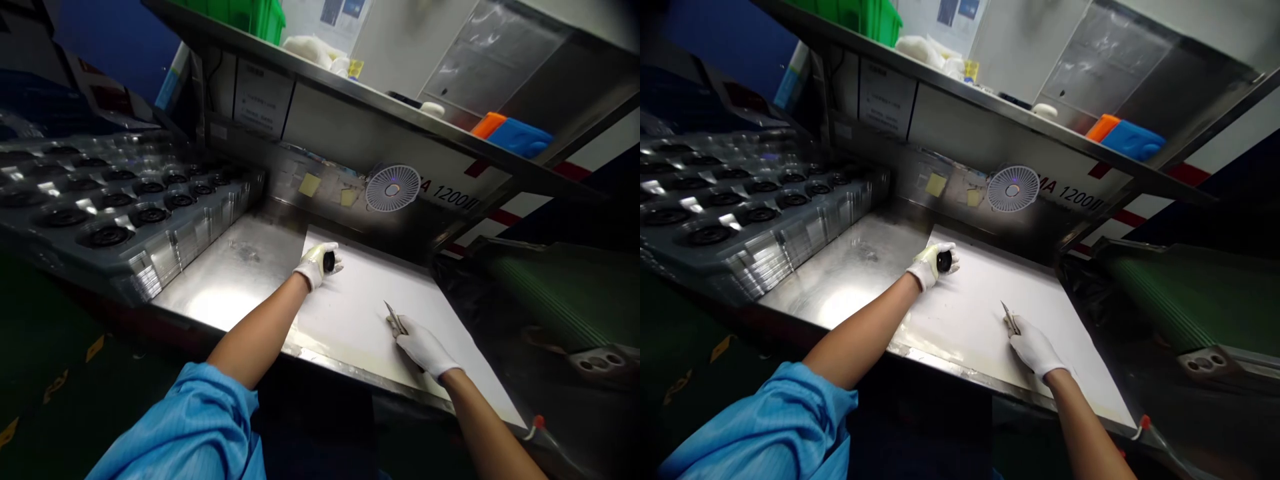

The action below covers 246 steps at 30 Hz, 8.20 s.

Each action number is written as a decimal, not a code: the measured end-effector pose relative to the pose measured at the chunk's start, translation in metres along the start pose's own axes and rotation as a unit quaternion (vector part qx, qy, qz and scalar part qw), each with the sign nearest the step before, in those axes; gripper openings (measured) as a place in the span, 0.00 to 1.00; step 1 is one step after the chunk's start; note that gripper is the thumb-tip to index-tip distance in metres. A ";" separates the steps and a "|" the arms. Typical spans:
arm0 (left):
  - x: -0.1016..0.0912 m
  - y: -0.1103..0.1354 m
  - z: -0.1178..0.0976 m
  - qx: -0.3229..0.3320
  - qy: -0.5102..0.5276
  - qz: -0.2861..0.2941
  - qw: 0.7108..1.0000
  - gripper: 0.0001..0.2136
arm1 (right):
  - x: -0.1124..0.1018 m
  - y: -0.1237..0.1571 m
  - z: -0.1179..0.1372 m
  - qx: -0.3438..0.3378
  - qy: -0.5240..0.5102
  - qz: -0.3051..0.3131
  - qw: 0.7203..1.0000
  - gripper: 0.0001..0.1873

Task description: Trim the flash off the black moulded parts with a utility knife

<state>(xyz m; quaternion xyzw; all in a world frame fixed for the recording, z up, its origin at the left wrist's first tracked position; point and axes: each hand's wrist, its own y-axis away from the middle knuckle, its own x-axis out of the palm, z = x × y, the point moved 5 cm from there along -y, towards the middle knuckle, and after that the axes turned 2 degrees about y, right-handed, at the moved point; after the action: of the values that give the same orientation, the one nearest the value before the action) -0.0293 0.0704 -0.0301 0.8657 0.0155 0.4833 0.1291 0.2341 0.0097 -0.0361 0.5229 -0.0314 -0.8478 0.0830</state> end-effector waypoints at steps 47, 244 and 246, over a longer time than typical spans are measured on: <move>0.031 0.005 -0.013 0.134 0.022 -0.006 0.991 0.03 | 0.022 -0.068 0.145 -0.212 -0.156 -0.095 0.960 0.15; 0.010 0.006 -0.019 0.170 0.038 -0.062 0.983 0.02 | 0.045 -0.040 0.165 -0.213 0.002 -0.108 0.971 0.10; 0.012 0.009 -0.017 0.148 0.020 -0.060 0.987 0.05 | 0.043 -0.041 0.163 -0.212 0.001 -0.110 0.971 0.11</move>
<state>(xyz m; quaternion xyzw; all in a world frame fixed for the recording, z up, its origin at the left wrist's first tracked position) -0.0383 0.0675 -0.0096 0.8628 0.1415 0.4846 0.0282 0.0650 0.0371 -0.0063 0.4941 0.2069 -0.8387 0.0983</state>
